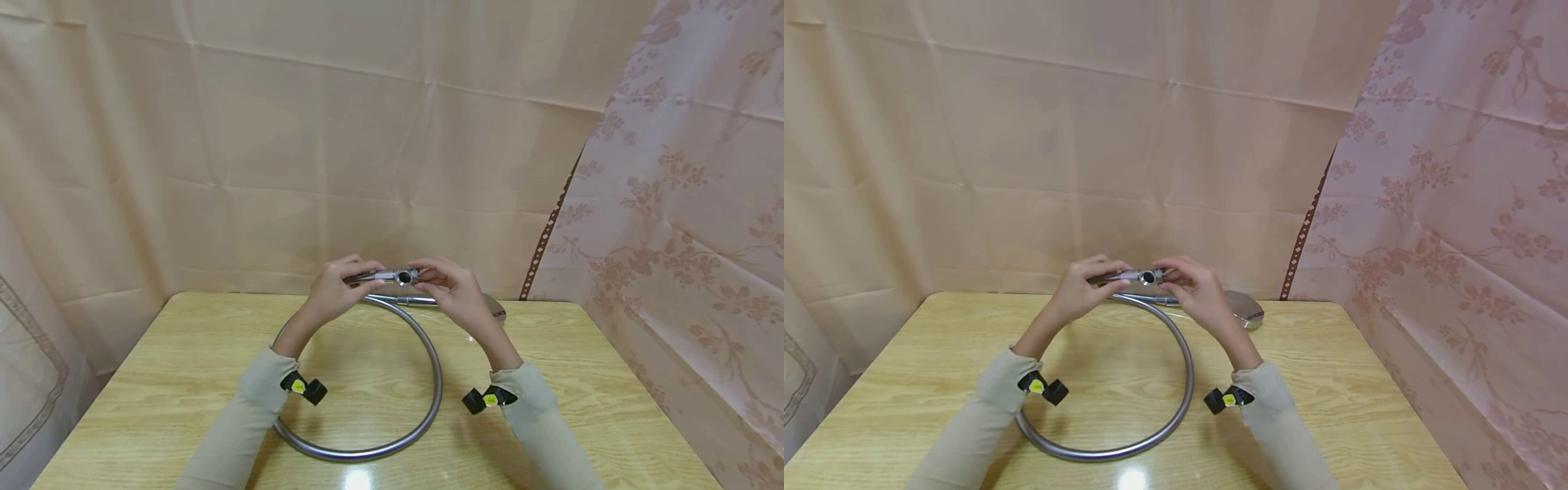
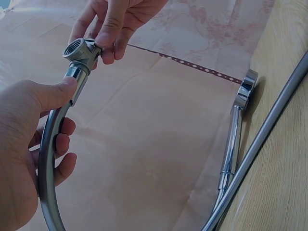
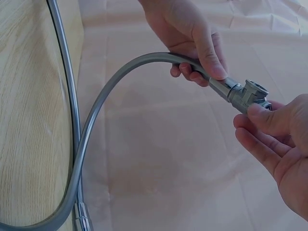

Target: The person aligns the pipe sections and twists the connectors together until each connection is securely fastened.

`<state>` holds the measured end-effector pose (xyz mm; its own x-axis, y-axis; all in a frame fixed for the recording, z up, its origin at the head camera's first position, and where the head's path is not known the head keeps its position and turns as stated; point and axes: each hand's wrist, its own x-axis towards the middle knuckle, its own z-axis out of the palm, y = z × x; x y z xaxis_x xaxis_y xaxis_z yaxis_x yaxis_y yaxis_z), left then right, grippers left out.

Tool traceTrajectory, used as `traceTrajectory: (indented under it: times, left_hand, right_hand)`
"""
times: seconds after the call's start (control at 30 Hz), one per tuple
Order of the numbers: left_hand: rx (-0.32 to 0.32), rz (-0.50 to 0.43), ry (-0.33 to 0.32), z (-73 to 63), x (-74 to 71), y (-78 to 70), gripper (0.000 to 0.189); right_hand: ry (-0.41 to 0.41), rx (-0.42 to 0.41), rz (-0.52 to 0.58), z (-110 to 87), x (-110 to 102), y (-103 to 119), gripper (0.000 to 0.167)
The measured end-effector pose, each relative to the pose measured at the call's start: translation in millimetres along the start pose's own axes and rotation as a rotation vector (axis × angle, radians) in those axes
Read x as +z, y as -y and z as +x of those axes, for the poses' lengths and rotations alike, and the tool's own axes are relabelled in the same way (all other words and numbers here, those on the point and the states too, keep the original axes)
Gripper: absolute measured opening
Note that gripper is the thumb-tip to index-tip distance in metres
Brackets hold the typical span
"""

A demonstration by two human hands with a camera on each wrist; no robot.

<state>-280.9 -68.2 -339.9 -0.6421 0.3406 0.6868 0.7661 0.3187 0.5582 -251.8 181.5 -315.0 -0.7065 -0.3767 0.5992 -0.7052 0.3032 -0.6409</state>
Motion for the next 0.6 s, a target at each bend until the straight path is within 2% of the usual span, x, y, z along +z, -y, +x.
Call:
traceTrajectory:
  times: [0.23,0.6]
  left_hand:
    - [-0.001,-0.007,0.001,-0.5,0.9,0.0,0.022]
    - [-0.033,0.000,0.006,-0.2,1.6,-0.2,0.022]
  right_hand:
    - [-0.029,0.023,-0.039,0.3,-0.3,1.9,0.033]
    - [-0.033,0.075,-0.014,1.2,-0.6,0.6,0.028]
